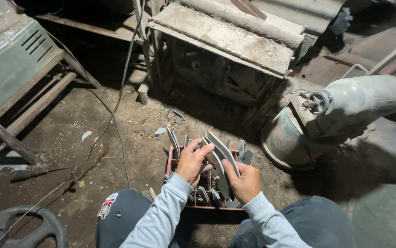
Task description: The person sits on the floor and repeatedly picks up metal pieces from a red crate, turns them over in their hands, and places them back into the crate. The person handles various flat and curved metal pieces one at a time.
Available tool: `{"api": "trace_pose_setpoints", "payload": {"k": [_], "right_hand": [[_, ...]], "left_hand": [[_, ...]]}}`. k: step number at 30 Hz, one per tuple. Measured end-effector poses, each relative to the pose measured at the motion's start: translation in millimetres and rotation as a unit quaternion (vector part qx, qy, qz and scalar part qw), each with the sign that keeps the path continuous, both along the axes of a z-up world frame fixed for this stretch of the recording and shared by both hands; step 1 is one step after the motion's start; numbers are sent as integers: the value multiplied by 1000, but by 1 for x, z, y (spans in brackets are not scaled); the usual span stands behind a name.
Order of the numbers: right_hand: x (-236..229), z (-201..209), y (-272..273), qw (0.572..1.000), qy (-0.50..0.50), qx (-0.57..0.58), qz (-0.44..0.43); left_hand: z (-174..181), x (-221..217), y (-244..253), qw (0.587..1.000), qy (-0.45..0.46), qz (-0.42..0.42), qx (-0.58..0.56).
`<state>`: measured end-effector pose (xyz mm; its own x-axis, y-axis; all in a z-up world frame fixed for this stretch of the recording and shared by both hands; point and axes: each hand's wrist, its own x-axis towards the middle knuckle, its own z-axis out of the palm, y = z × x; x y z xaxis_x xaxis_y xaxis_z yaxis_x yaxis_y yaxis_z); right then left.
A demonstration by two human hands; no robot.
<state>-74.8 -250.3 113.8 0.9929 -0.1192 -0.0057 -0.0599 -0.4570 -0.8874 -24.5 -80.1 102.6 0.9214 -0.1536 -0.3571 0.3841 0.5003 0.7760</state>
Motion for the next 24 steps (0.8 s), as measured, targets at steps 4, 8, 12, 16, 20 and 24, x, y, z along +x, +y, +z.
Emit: {"api": "trace_pose_setpoints", "payload": {"k": [4,8,12,16,20,24], "right_hand": [[6,1,-3,998,-41,-7,-40],[14,8,-18,973,-8,231,-23],[11,3,-13,981,12,194,-4],[7,-8,4,997,-57,11,-46],[8,-11,14,986,-129,-92,-55],[19,5,-4,982,-169,-54,-64]], "left_hand": [[-7,2,4,999,33,10,-2],[-10,8,11,999,23,40,13],[-10,7,3,994,61,86,10],[-16,2,-5,993,80,73,-55],[-40,3,-18,997,-28,66,-28],[-68,10,-14,992,-9,124,1]]}}
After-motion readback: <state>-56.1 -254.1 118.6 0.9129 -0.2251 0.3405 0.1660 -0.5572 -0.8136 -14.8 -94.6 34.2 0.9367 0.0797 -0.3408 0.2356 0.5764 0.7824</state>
